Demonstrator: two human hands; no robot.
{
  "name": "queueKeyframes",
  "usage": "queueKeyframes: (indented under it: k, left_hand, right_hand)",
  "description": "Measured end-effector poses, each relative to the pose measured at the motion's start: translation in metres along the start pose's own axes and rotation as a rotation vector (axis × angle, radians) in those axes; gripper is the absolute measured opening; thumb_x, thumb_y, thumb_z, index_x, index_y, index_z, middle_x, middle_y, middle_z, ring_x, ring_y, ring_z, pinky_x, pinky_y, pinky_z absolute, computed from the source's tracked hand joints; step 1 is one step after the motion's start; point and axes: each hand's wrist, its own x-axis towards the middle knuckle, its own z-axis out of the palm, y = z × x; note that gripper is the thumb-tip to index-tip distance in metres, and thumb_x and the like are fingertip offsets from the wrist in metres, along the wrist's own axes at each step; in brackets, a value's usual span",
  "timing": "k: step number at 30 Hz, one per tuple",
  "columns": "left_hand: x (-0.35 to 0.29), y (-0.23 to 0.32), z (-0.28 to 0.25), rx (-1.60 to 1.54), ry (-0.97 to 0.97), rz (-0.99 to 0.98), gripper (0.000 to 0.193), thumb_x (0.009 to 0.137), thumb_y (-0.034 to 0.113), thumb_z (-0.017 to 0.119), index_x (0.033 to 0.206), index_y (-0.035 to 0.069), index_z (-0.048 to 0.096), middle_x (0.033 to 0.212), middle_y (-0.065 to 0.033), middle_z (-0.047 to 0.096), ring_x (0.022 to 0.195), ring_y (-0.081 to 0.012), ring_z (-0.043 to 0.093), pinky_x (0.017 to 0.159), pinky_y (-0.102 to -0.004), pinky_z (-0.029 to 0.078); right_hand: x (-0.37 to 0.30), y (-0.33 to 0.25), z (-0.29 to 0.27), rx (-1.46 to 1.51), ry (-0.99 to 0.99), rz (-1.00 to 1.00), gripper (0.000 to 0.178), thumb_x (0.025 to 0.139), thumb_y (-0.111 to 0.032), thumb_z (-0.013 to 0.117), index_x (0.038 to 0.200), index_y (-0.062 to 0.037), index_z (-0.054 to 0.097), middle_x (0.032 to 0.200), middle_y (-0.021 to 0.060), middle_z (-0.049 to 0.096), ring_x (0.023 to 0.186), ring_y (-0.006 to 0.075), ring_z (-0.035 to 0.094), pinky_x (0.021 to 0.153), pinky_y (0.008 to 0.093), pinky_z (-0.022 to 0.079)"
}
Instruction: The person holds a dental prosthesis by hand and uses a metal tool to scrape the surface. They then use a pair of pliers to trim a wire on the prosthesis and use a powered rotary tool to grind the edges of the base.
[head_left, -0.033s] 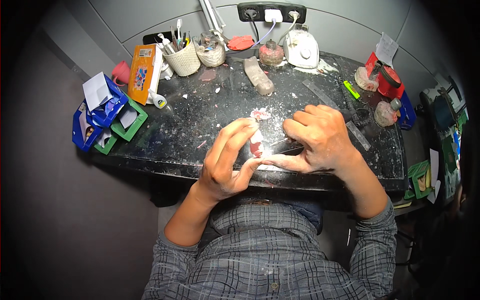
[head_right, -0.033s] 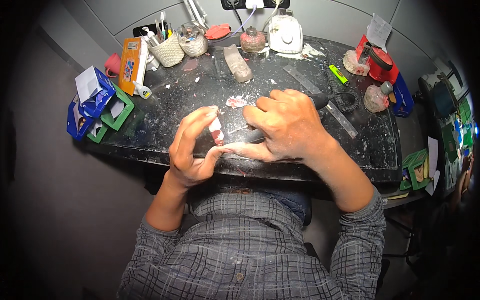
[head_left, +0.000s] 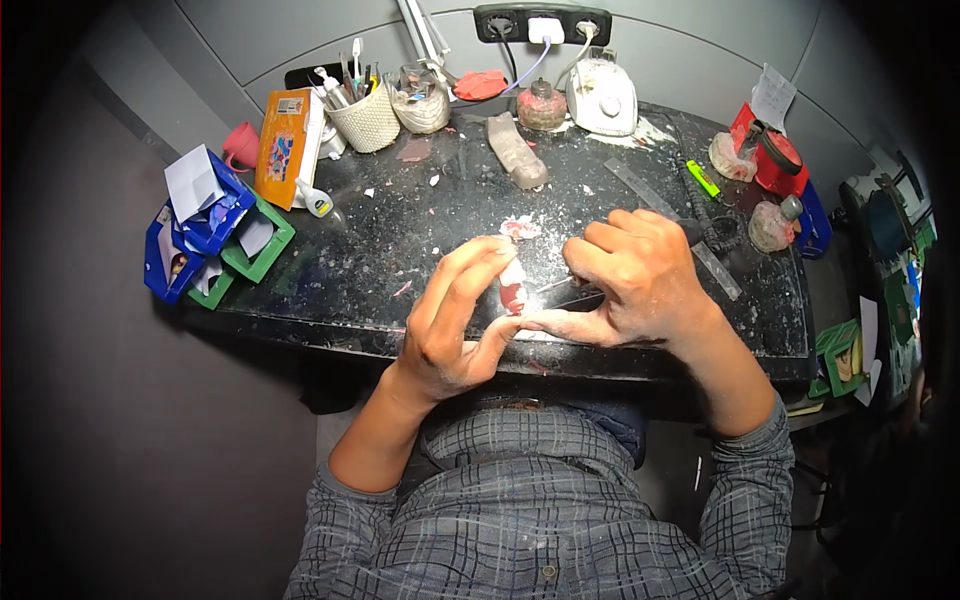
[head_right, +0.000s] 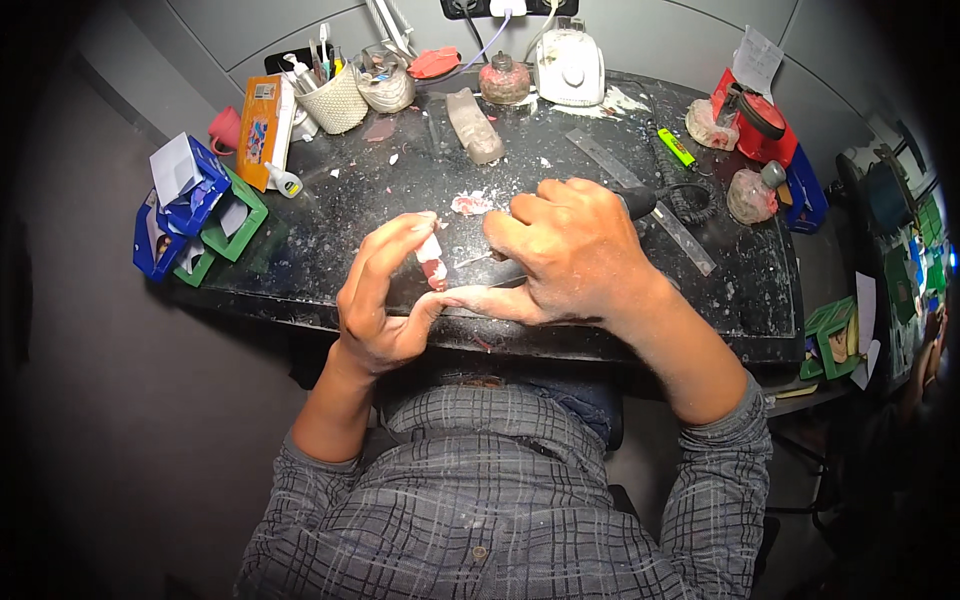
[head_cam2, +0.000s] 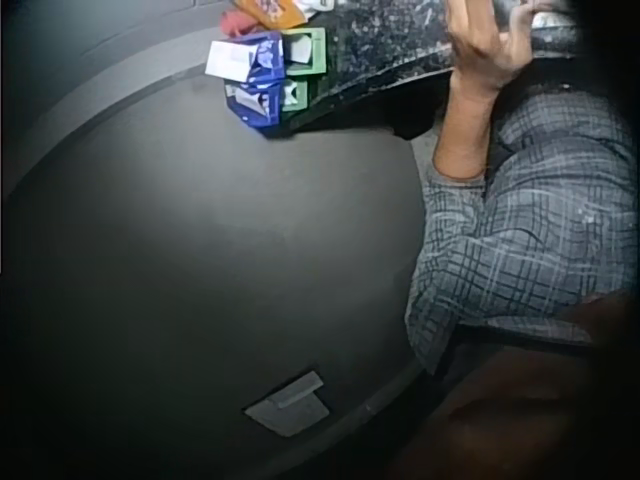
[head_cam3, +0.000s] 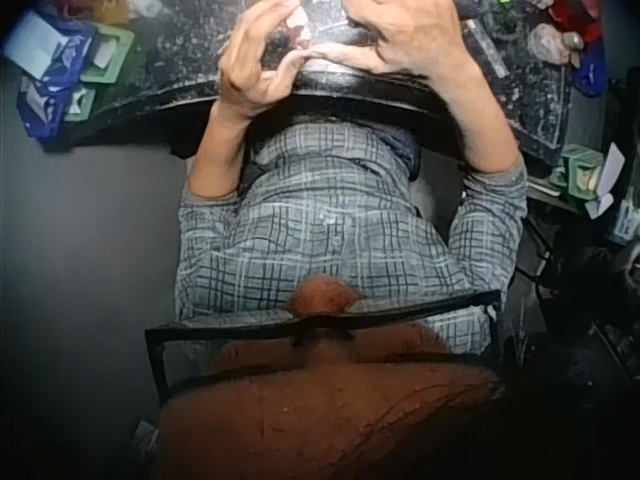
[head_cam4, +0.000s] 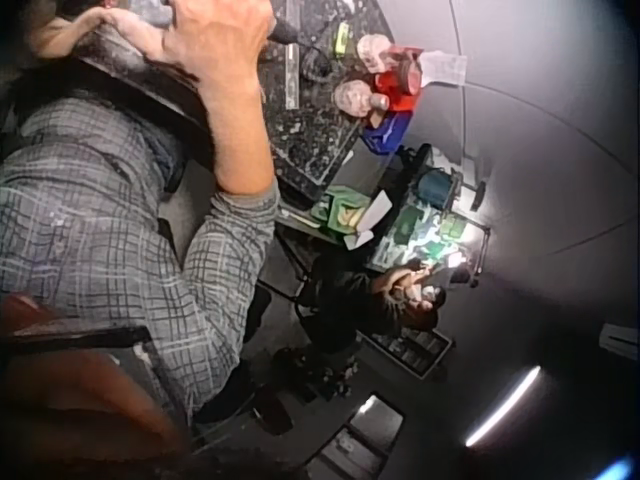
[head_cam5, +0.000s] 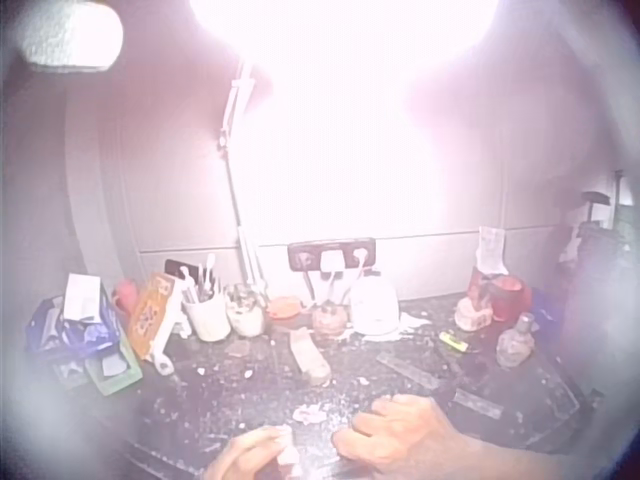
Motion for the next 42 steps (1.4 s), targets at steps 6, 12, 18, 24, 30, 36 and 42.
queueKeyframes:
  k: [6, 12, 18, 24, 30, 36, 42]
  left_hand:
    - [0.006, 0.002, -0.004, -0.030, -0.076, 0.000, 0.056, 0.082, 0.007, 0.080, 0.133, -0.005, 0.061, 0.128, -0.0273, 0.063, 0.116, -0.0425, 0.066, 0.099, -0.0448, 0.056]
    - [0.001, -0.001, -0.004, 0.036, -0.109, 0.003, 0.055, 0.084, 0.012, 0.078, 0.134, -0.006, 0.064, 0.130, -0.0264, 0.063, 0.115, -0.0381, 0.067, 0.101, -0.0437, 0.054]
    - [0.005, 0.003, -0.008, 0.106, -0.142, 0.010, 0.055, 0.082, 0.010, 0.078, 0.134, -0.005, 0.065, 0.129, -0.0244, 0.061, 0.113, -0.0361, 0.065, 0.099, -0.0430, 0.054]
    - [0.005, 0.005, -0.010, 0.152, -0.158, 0.019, 0.055, 0.081, 0.008, 0.079, 0.134, -0.003, 0.066, 0.128, -0.0234, 0.062, 0.113, -0.0358, 0.064, 0.098, -0.0423, 0.054]
    - [0.003, 0.002, -0.008, 0.135, -0.156, 0.006, 0.056, 0.082, 0.007, 0.080, 0.135, -0.004, 0.064, 0.131, -0.0237, 0.061, 0.117, -0.0358, 0.064, 0.101, -0.0425, 0.053]
    - [-0.015, -0.004, 0.017, -0.519, 0.069, -0.242, 0.055, 0.094, 0.006, 0.074, 0.139, -0.008, 0.045, 0.144, -0.0297, 0.054, 0.133, -0.0361, 0.058, 0.114, -0.0447, 0.046]
    - [-0.020, -0.004, 0.032, -0.832, 0.099, -0.317, 0.054, 0.100, 0.007, 0.069, 0.140, -0.007, 0.035, 0.149, -0.0310, 0.049, 0.137, -0.0331, 0.055, 0.117, -0.0447, 0.045]
  right_hand:
    - [0.000, -0.002, 0.002, -0.066, 0.042, -0.012, 0.064, 0.077, -0.073, 0.075, 0.076, -0.0094, 0.066, 0.063, 0.0039, 0.053, 0.056, 0.0222, 0.056, 0.055, 0.0345, 0.045]
    - [-0.001, -0.001, 0.006, -0.112, 0.001, -0.029, 0.068, 0.082, -0.075, 0.070, 0.072, -0.0078, 0.066, 0.061, 0.0045, 0.053, 0.056, 0.0211, 0.056, 0.056, 0.0341, 0.044]
    - [-0.002, -0.001, 0.007, -0.121, 0.007, -0.035, 0.068, 0.083, -0.075, 0.069, 0.072, -0.0077, 0.065, 0.062, 0.0053, 0.054, 0.056, 0.0215, 0.057, 0.057, 0.0343, 0.044]
    - [-0.001, -0.004, 0.006, -0.120, -0.044, -0.035, 0.066, 0.084, -0.072, 0.069, 0.073, -0.0076, 0.066, 0.062, 0.0060, 0.056, 0.057, 0.0224, 0.058, 0.058, 0.0348, 0.046]
    - [-0.001, -0.003, 0.007, -0.116, -0.024, -0.029, 0.066, 0.082, -0.072, 0.071, 0.073, -0.0077, 0.066, 0.062, 0.0067, 0.057, 0.057, 0.0237, 0.060, 0.057, 0.0351, 0.047]
    - [0.002, -0.001, 0.003, 0.112, 0.003, 0.126, 0.067, 0.075, -0.071, 0.079, 0.070, -0.0067, 0.061, 0.059, 0.0073, 0.058, 0.055, 0.0271, 0.062, 0.051, 0.0401, 0.048]
    - [0.003, -0.015, 0.011, 0.234, -0.026, 0.179, 0.064, 0.076, -0.069, 0.079, 0.078, -0.0063, 0.065, 0.063, 0.0094, 0.064, 0.058, 0.0296, 0.067, 0.054, 0.0423, 0.052]
